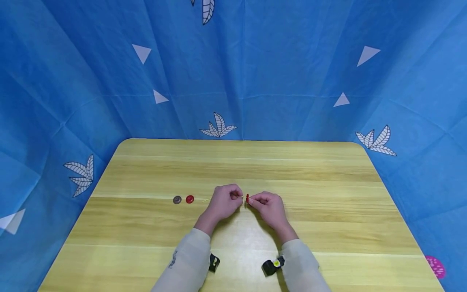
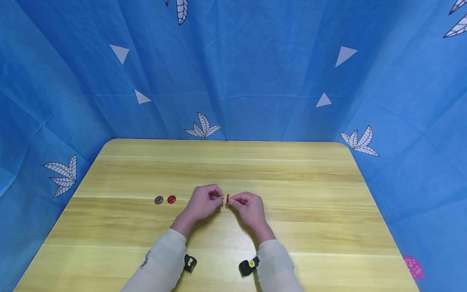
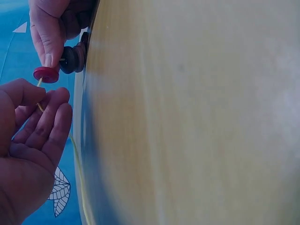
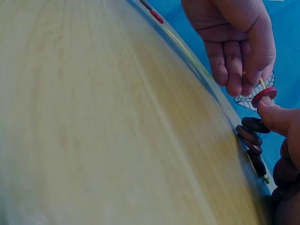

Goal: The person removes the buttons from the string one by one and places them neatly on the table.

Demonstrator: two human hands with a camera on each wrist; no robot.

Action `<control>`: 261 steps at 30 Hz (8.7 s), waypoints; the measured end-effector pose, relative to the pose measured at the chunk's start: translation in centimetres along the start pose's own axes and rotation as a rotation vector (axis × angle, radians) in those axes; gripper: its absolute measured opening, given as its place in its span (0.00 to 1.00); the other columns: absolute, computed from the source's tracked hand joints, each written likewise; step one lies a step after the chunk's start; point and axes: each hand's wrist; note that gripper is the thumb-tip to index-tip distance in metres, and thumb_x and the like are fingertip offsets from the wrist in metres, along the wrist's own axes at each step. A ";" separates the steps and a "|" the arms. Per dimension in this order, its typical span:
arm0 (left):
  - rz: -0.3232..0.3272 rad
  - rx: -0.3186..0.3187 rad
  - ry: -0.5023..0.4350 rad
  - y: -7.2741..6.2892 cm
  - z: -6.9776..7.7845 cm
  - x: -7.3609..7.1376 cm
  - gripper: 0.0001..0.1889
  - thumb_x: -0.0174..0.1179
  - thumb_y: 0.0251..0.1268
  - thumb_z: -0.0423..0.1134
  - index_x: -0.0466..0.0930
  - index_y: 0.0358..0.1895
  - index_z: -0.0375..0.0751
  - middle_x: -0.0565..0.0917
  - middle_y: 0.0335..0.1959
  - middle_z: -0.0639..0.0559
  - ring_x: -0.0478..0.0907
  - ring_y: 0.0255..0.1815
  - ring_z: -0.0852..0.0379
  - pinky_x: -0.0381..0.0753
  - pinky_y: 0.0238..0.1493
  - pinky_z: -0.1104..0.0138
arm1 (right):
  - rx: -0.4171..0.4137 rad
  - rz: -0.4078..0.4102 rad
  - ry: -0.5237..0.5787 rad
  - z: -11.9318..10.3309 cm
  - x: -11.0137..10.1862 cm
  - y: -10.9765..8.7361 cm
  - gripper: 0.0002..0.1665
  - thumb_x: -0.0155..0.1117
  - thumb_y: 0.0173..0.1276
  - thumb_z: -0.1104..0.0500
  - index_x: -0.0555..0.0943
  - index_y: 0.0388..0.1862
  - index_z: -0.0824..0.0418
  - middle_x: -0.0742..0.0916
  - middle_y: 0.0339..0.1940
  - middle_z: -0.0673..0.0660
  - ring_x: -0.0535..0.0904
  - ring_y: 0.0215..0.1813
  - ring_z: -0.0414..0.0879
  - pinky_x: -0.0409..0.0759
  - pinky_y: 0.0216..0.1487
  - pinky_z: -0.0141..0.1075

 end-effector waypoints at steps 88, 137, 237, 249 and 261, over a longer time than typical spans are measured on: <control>0.164 -0.261 0.030 -4.6 -5.4 -10.3 0.15 0.73 0.58 0.32 0.85 0.48 0.31 0.72 0.24 0.51 0.68 0.27 0.54 0.75 0.41 0.60 | -0.019 -0.014 -0.030 0.1 0.4 0.2 0.03 0.77 0.59 0.62 0.90 0.29 0.61 0.88 0.30 0.48 0.83 0.35 0.43 0.78 0.41 0.37; 0.154 -0.509 0.308 -7.0 -8.8 -16.2 0.19 0.74 0.58 0.37 0.86 0.50 0.30 0.86 0.42 0.37 0.80 0.48 0.40 0.79 0.45 0.53 | -0.034 0.000 -0.048 0.2 -0.3 0.1 0.05 0.76 0.61 0.60 0.90 0.31 0.62 0.88 0.29 0.49 0.82 0.33 0.42 0.78 0.38 0.36; 0.085 0.075 0.082 0.8 1.3 -1.4 0.02 0.70 0.62 0.31 0.90 0.37 0.38 0.78 0.26 0.57 0.74 0.28 0.60 0.76 0.30 0.66 | -0.120 -0.119 -0.325 0.1 -0.5 0.1 0.13 0.79 0.51 0.61 0.90 0.38 0.53 0.81 0.27 0.46 0.72 0.31 0.43 0.72 0.36 0.42; 0.057 0.043 0.095 0.7 0.8 -1.2 0.02 0.70 0.63 0.33 0.90 0.37 0.39 0.76 0.25 0.57 0.73 0.28 0.59 0.75 0.31 0.65 | -0.146 -0.065 -0.328 0.3 0.3 0.1 0.06 0.77 0.58 0.55 0.86 0.31 0.48 0.73 0.18 0.43 0.66 0.22 0.41 0.67 0.28 0.39; 0.113 0.059 0.083 0.3 0.1 -1.2 0.02 0.71 0.59 0.29 0.89 0.34 0.38 0.77 0.24 0.57 0.72 0.27 0.59 0.75 0.30 0.65 | -0.239 -0.038 -0.345 0.3 0.4 -0.1 0.09 0.75 0.62 0.60 0.85 0.27 0.46 0.75 0.18 0.38 0.67 0.21 0.37 0.68 0.27 0.37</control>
Point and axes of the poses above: each hand's wrist, its own y-axis towards the middle knuckle, its own x-axis out of the palm, z = x × y
